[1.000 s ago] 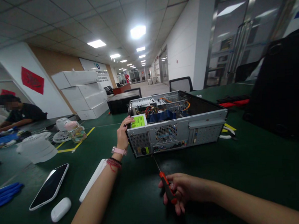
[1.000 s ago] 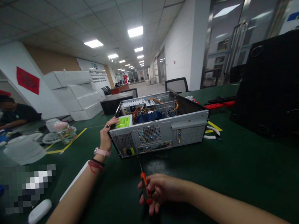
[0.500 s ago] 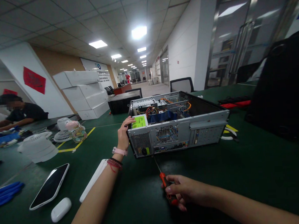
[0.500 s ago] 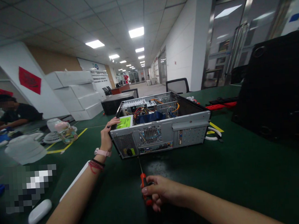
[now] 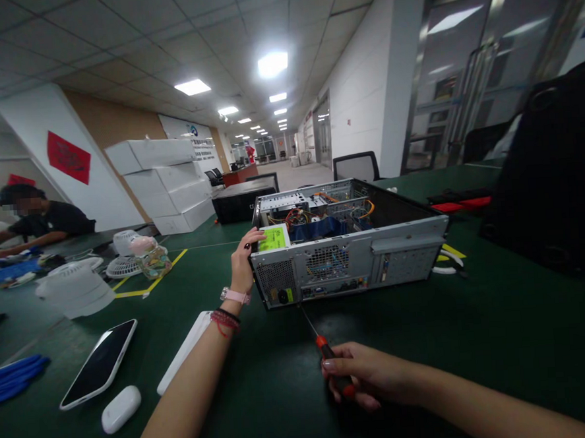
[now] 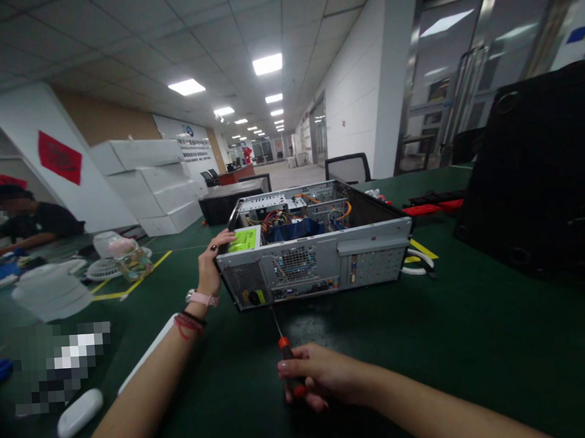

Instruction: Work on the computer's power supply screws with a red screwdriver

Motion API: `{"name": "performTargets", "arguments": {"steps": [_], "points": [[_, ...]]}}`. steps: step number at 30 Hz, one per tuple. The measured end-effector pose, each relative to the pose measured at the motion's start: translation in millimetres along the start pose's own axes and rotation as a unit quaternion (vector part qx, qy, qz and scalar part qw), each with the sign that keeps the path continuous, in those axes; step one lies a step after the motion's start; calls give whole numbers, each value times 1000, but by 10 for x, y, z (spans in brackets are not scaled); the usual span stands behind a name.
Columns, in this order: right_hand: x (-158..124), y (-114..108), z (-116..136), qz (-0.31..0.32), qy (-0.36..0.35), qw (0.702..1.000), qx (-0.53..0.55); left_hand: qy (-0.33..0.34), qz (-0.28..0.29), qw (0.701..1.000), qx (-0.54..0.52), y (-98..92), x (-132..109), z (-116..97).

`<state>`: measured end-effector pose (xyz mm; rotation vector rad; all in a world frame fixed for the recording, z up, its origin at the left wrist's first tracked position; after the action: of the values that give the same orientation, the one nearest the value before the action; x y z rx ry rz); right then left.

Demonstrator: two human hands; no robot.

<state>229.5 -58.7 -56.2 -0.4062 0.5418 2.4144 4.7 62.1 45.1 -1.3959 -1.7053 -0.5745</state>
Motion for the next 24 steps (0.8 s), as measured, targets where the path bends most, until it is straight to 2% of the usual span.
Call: {"name": "performTargets", "arguments": {"steps": [5, 15, 24], "points": [[-20, -4, 41, 35, 3, 999, 13, -3, 2, 1000, 3, 0, -2, 3], [60, -72, -39, 106, 6, 991, 87, -5, -1, 1000, 5, 3, 4, -5], [61, -75, -35, 117, 24, 990, 79, 5, 1, 1000, 2, 6, 0, 6]]}}
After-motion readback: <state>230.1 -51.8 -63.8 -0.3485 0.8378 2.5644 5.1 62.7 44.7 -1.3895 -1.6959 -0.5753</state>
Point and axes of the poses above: each hand's wrist, its own x-axis towards the middle knuckle, its own y-axis out of the palm, z = x × y, the point moved 3 cm from there along x, towards the middle knuckle, and after that the axes turned 1 degree about -x, right-handed, at the moved point
